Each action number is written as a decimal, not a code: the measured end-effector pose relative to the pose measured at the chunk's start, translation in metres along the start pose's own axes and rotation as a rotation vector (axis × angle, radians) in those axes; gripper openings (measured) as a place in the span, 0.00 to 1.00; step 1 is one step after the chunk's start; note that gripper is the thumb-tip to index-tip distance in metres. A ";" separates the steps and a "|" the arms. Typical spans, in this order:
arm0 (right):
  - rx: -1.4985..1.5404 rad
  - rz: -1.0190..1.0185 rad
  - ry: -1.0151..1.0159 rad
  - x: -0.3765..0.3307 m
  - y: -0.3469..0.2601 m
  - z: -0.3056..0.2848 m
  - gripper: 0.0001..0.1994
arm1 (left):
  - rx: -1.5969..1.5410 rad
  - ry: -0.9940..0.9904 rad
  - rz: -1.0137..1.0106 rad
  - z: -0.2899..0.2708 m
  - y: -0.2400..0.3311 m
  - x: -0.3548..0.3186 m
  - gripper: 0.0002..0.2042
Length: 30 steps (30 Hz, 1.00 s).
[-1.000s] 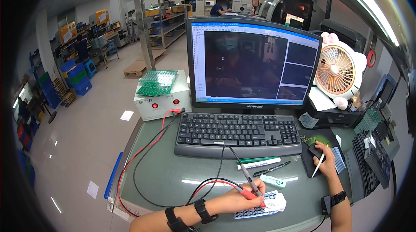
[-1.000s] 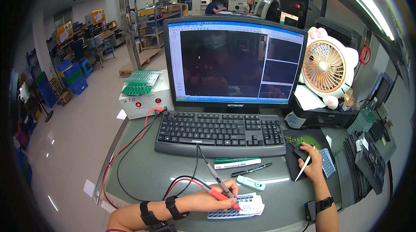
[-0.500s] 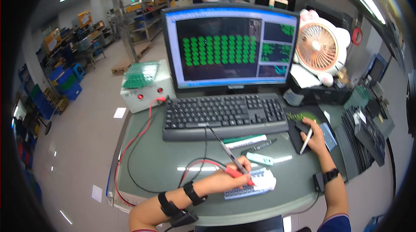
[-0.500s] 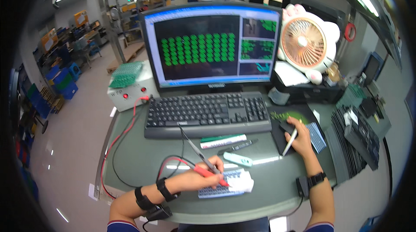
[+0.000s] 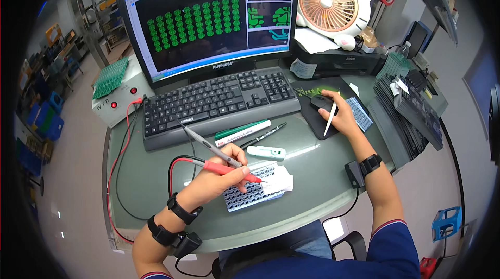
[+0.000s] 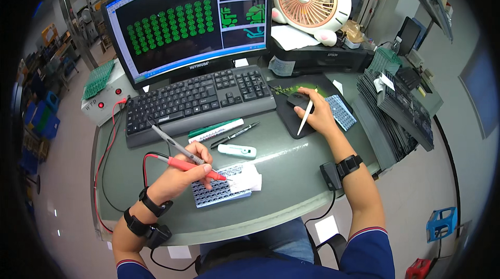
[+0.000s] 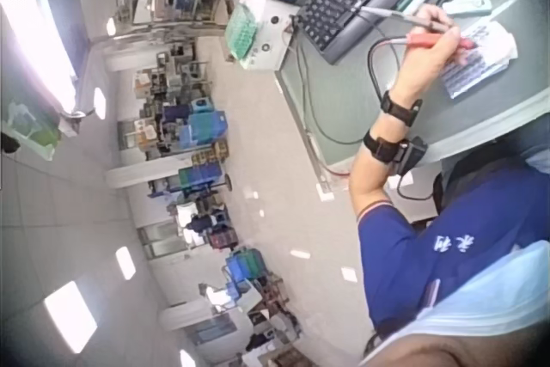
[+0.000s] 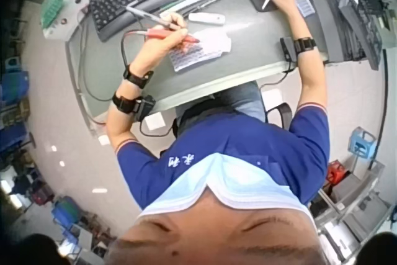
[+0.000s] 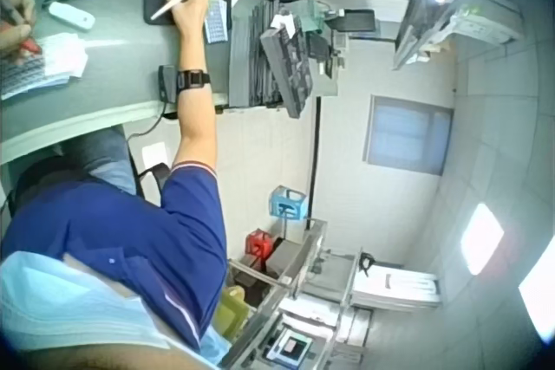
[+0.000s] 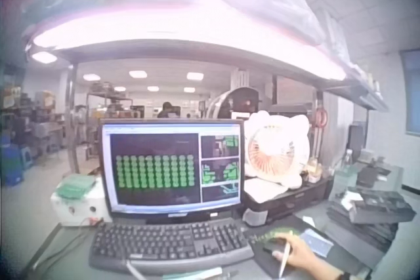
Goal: Testing an electronic circuit board using probes and monitoring progress via software on a computer monitor.
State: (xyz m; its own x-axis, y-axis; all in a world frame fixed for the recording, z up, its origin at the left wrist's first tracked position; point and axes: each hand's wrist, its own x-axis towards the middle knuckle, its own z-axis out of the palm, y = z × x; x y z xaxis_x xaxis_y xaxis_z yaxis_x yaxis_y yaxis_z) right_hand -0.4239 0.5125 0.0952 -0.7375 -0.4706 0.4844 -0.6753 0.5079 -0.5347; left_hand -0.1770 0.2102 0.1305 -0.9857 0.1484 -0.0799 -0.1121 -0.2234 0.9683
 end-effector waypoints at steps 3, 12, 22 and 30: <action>-0.008 0.018 -0.004 0.002 -0.003 -0.002 0.26 | 0.080 -0.072 -0.055 0.002 -0.003 -0.002 0.10; 0.141 -0.034 0.124 0.006 -0.008 -0.002 0.31 | 0.185 -0.133 -0.066 -0.001 -0.008 -0.002 0.09; 0.174 -0.014 0.183 0.008 -0.001 -0.001 0.09 | 0.135 -0.117 -0.082 0.000 -0.010 0.000 0.11; 0.498 0.046 0.140 0.009 -0.020 0.000 0.13 | 0.189 -0.087 -0.063 0.001 -0.008 0.000 0.09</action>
State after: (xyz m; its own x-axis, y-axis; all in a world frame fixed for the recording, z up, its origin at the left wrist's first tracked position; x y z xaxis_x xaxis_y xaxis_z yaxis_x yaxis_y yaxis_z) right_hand -0.4174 0.4984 0.1105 -0.7832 -0.3371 0.5225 -0.5828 0.1051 -0.8058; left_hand -0.1764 0.2127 0.1232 -0.9621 0.2406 -0.1285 -0.1392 -0.0279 0.9899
